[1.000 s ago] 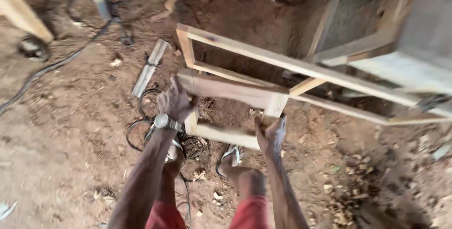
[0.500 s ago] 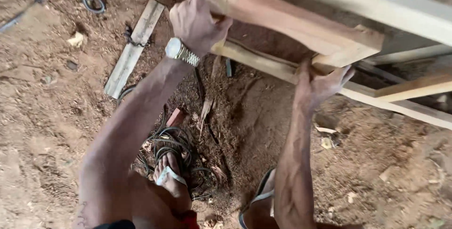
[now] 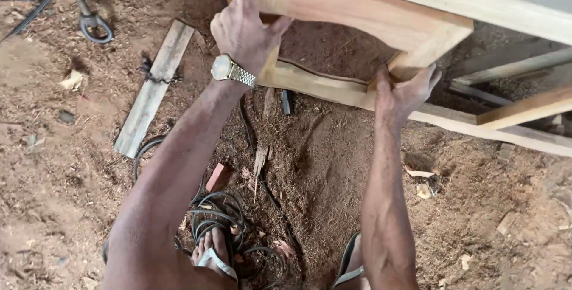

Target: The person assembles a wooden frame by fitting curved wooden pieces into a larger structure. They use a green electric planer to smooth the edges of the wood on a workbench before fitting the pieces together by hand.

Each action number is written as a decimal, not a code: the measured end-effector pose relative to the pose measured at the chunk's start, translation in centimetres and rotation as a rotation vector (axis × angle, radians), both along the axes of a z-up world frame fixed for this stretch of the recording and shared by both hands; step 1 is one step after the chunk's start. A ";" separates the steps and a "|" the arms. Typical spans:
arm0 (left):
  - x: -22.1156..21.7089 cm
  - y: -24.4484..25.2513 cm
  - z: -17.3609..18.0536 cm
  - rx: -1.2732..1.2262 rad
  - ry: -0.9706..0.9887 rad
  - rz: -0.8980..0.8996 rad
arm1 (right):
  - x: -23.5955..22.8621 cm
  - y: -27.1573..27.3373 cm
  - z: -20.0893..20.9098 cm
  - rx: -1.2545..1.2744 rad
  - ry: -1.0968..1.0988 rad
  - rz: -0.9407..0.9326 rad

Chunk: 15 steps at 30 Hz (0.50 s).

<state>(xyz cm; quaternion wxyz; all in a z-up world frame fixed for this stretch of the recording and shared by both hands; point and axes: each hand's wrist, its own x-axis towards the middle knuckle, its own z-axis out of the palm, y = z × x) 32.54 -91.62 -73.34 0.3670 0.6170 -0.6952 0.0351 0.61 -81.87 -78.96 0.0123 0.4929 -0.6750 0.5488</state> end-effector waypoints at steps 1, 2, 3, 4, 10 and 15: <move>0.0 0.0 0.5 -0.011 -0.055 0.040 | -0.2 -0.4 -0.3 0.013 -0.005 0.007; -0.3 -0.2 1.2 -0.024 -0.107 0.074 | -0.7 -0.8 -0.4 0.026 -0.008 0.009; -0.1 0.0 1.4 -0.029 -0.107 0.056 | -0.5 -1.1 -0.3 0.022 -0.008 -0.009; -0.1 0.2 1.5 0.037 -0.069 0.074 | -0.5 -1.1 -0.1 0.029 0.007 -0.016; 1.6 -1.4 -0.9 -0.109 -0.302 0.169 | -0.5 -2.1 0.0 0.060 0.094 -0.132; 3.7 -2.6 -2.6 -0.244 -0.197 -0.015 | -1.1 -2.7 -0.2 0.059 0.070 -0.086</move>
